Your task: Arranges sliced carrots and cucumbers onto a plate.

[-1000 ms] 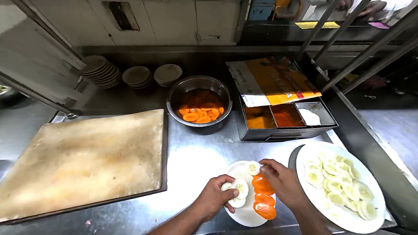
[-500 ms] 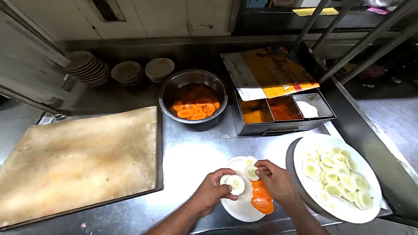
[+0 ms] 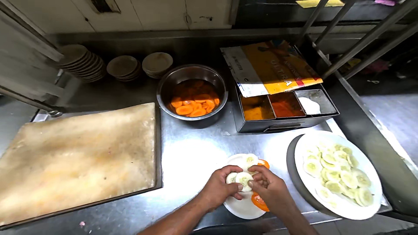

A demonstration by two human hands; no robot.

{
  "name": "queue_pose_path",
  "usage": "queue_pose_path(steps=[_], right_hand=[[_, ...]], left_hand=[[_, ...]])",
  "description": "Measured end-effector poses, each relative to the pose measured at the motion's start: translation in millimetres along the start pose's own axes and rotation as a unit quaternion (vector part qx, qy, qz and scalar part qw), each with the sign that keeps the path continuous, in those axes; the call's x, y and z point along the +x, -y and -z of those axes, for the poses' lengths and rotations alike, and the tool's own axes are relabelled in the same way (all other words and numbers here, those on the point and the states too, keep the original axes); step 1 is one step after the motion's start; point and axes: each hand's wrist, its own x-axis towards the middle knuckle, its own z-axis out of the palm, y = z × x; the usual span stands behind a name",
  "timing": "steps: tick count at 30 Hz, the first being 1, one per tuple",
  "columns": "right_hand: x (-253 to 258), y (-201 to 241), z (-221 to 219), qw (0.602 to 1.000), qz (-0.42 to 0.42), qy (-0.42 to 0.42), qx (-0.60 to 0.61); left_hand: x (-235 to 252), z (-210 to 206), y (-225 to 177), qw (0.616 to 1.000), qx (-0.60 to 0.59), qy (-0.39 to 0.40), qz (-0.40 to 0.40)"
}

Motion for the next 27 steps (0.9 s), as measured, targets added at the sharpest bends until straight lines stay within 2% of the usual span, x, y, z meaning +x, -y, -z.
queue_pose_path(steps=[2, 4, 7, 9, 13, 15, 16, 19, 22, 27], right_hand=[[-2.6, -3.1, 4.0, 0.999, -0.004, -0.041, -0.004], [-2.9, -7.6, 12.2, 0.996, -0.003, -0.062, -0.057], [-4.9, -10.9, 12.9, 0.989, 0.010, -0.031, -0.146], [-4.2, -16.1, 5.2, 0.977, 0.051, -0.038, -0.204], [-1.2, -26.1, -2.8, 0.937, 0.138, -0.116, -0.299], [-3.2, -25.6, 0.5, 0.937, 0.147, -0.131, -0.287], [-6.4, -23.0, 2.3, 0.952, 0.134, -0.114, -0.252], [-18.2, -13.1, 1.7, 0.994, 0.055, -0.016, -0.096], [-25.6, -11.4, -3.6, 0.999, -0.006, -0.012, -0.049], [-32.2, -19.3, 8.8, 0.994, -0.036, -0.064, -0.078]], left_hand=[[-0.6, 0.3, -0.3, 1.000, 0.015, -0.015, 0.007], [-3.8, 3.7, 0.1, 0.999, 0.030, -0.040, 0.012], [-7.4, 7.4, 1.9, 0.998, 0.036, -0.059, 0.010], [-8.8, 7.2, 1.3, 0.997, 0.054, -0.055, 0.009], [-9.3, 6.5, 1.0, 0.989, 0.144, -0.026, -0.008], [-6.3, 5.1, 1.1, 0.981, 0.190, -0.018, -0.020], [-4.6, 3.2, 0.5, 0.979, 0.204, -0.010, -0.022], [1.7, -6.8, -0.4, 0.973, 0.228, 0.019, -0.022], [7.3, -15.1, 0.0, 0.961, 0.273, 0.036, -0.028], [16.4, -21.2, -4.0, 0.875, 0.477, 0.029, -0.071]])
